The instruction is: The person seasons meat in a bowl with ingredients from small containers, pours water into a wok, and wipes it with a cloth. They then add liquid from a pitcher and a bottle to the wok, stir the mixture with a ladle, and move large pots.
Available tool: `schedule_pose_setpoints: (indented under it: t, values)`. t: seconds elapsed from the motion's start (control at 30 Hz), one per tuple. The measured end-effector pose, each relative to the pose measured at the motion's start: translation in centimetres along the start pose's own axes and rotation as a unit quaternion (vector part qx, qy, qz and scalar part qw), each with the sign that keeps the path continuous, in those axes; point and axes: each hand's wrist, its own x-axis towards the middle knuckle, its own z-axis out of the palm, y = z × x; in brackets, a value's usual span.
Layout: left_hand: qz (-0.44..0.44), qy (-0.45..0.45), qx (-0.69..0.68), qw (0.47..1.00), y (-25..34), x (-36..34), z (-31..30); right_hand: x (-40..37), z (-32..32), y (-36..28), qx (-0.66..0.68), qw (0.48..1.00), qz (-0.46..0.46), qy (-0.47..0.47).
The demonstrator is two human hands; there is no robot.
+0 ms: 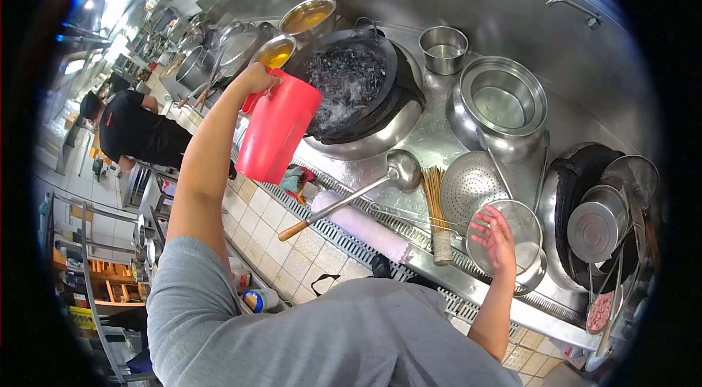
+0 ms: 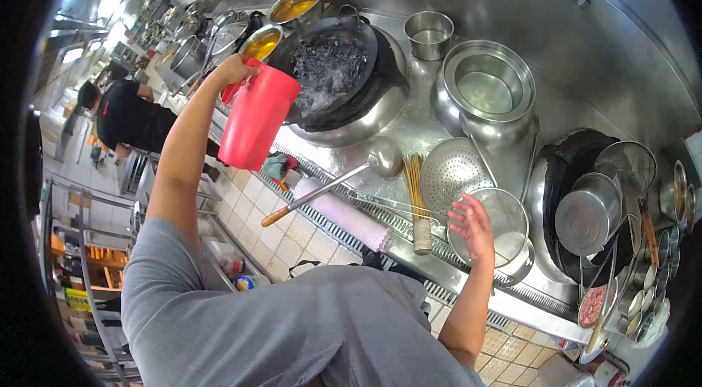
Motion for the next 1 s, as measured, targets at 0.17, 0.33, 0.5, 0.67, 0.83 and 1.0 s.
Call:
schedule_pose_setpoints:
  t: [0.17, 0.33, 0.5, 0.67, 0.83, 1.0]
  values:
    - [-0.003, 0.002, 0.029, 1.0, 2.1, 0.7, -0.6, -0.2, -0.6, 0.4, 0.007, 1.0, 0.016, 0.018]
    - [0.01, -0.014, 0.079, 0.997, 3.1, 2.6, -0.3, -0.3, -0.9, 0.4, 0.014, 0.999, 0.017, 0.024]
    - [0.033, -0.01, 0.156, 0.987, 6.0, 2.7, -0.3, -0.3, -1.1, 0.5, 0.017, 0.999, 0.014, 0.025]
    - [0.132, 0.073, 0.183, 0.972, 8.9, 2.7, 0.4, -1.0, -1.4, 1.2, 0.018, 0.999, 0.021, 0.034]
    - [0.137, 0.037, 0.318, 0.937, 10.3, 4.9, 2.0, -1.6, -2.0, 1.9, 0.03, 0.999, 0.024, 0.024]
    - [0.128, 0.022, 0.38, 0.916, 14.3, 3.1, 3.8, -2.3, -2.4, 2.0, 0.031, 0.999, 0.017, 0.023]
